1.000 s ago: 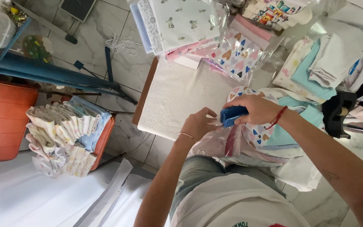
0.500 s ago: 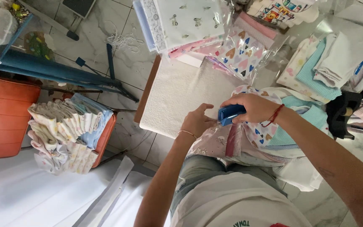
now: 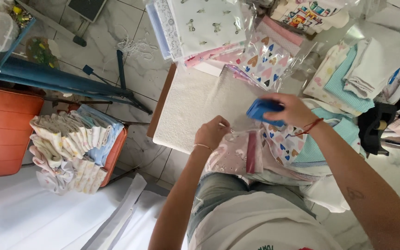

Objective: Packaging baby bibs into clear plastic bags

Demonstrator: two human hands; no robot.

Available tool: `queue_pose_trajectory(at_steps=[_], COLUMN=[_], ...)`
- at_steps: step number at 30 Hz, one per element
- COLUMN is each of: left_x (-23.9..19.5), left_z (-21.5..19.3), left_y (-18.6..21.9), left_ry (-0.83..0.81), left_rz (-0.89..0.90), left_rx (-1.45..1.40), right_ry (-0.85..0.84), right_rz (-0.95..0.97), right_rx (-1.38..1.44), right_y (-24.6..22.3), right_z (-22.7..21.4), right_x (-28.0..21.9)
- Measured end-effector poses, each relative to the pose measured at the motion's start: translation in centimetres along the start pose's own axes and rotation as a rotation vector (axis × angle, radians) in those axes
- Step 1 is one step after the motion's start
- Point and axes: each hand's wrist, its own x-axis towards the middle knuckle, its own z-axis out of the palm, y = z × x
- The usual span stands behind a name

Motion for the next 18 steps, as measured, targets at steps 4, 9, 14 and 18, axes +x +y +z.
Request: queue_pose_trajectory(at_steps=[4,9,14,18], left_x=[3.4,3.0,2.5,3.7], left_z=[0.0,-0.2,0.0,1.4], left_y=[-3.3,-3.2,-3.9,-6.3], left_ry=[0.025,0.032,0.110,0.192], left_rz=[-0.030,-0.078,-0.109,-0.111], left_rx=[0.027,0.043,0.164,0.256], right_ry=[0.129,0.123,0.421,0.452], right_rz=[0.151,0.330,0.366,0.417], right_rx=[0.599,0.761,0.270,0.032], right_y=[2.4,-0.2,2.4,9.4], right_z=[0.5,2.1,3.2,5.1], right_x=[-0.4,-1.1,1.3,2.9])
